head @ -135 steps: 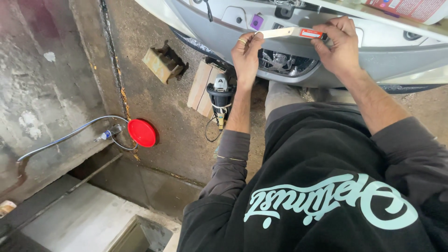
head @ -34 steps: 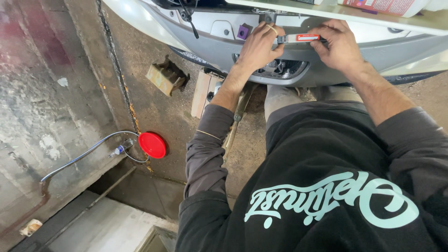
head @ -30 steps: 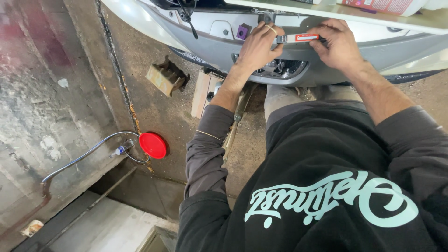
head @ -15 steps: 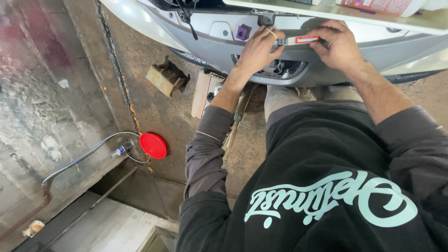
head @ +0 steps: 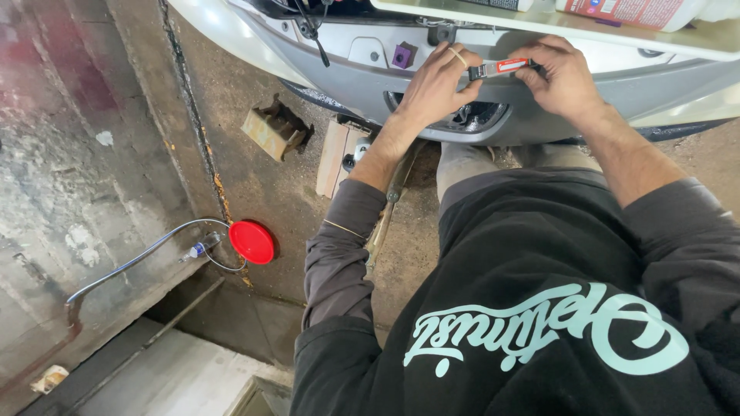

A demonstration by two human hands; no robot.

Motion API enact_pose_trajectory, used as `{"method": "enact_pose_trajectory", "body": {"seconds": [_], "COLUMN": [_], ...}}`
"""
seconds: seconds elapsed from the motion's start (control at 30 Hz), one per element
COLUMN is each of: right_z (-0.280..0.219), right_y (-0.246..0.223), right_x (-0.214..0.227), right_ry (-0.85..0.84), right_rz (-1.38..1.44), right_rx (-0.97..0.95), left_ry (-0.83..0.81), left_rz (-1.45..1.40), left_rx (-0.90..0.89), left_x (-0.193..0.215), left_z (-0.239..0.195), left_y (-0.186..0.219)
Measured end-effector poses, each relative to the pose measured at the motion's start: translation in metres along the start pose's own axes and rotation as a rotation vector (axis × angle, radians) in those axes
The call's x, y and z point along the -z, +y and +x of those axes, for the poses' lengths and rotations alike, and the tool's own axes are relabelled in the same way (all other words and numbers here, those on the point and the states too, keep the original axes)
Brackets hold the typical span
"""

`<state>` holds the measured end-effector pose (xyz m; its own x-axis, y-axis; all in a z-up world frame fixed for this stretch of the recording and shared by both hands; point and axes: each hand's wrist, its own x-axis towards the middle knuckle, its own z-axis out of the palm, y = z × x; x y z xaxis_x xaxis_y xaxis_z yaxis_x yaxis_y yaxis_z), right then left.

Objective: Sanding a car headlight housing and organizing tools and parts within the engine bay

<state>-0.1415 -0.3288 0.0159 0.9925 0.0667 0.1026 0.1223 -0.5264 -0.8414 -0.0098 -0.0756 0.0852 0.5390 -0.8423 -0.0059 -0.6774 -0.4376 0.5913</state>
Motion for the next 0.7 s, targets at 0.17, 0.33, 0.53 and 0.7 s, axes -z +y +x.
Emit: {"method": "enact_pose_trajectory", "body": {"seconds": [0.17,0.33,0.53,0.7], "right_z": [0.003,0.002,-0.004,0.003], "right_y": [-0.011,-0.035,-0.072,-0.113], "right_x": [0.005,0.021,0.050,0.078], "right_ry": [0.005,0.002,-0.065,-0.068], "right_rz": [0.128,0.128,0.055,0.015], "right_rx": [-0.036,-0.018,0.014,0.120], "left_ry": [0.007,-0.001,-0.018,0.016], "left_rz": [-0.008,-0.107,-0.260,-0.389], "left_rx": [-0.008,0.045,0.146,0.157], "left_x": [0.007,0.029,0.047,0.072], "left_z": [0.005,-0.003,-0.021,-0.027], "left_y": [0.016,0.027,0.027,0.048]}}
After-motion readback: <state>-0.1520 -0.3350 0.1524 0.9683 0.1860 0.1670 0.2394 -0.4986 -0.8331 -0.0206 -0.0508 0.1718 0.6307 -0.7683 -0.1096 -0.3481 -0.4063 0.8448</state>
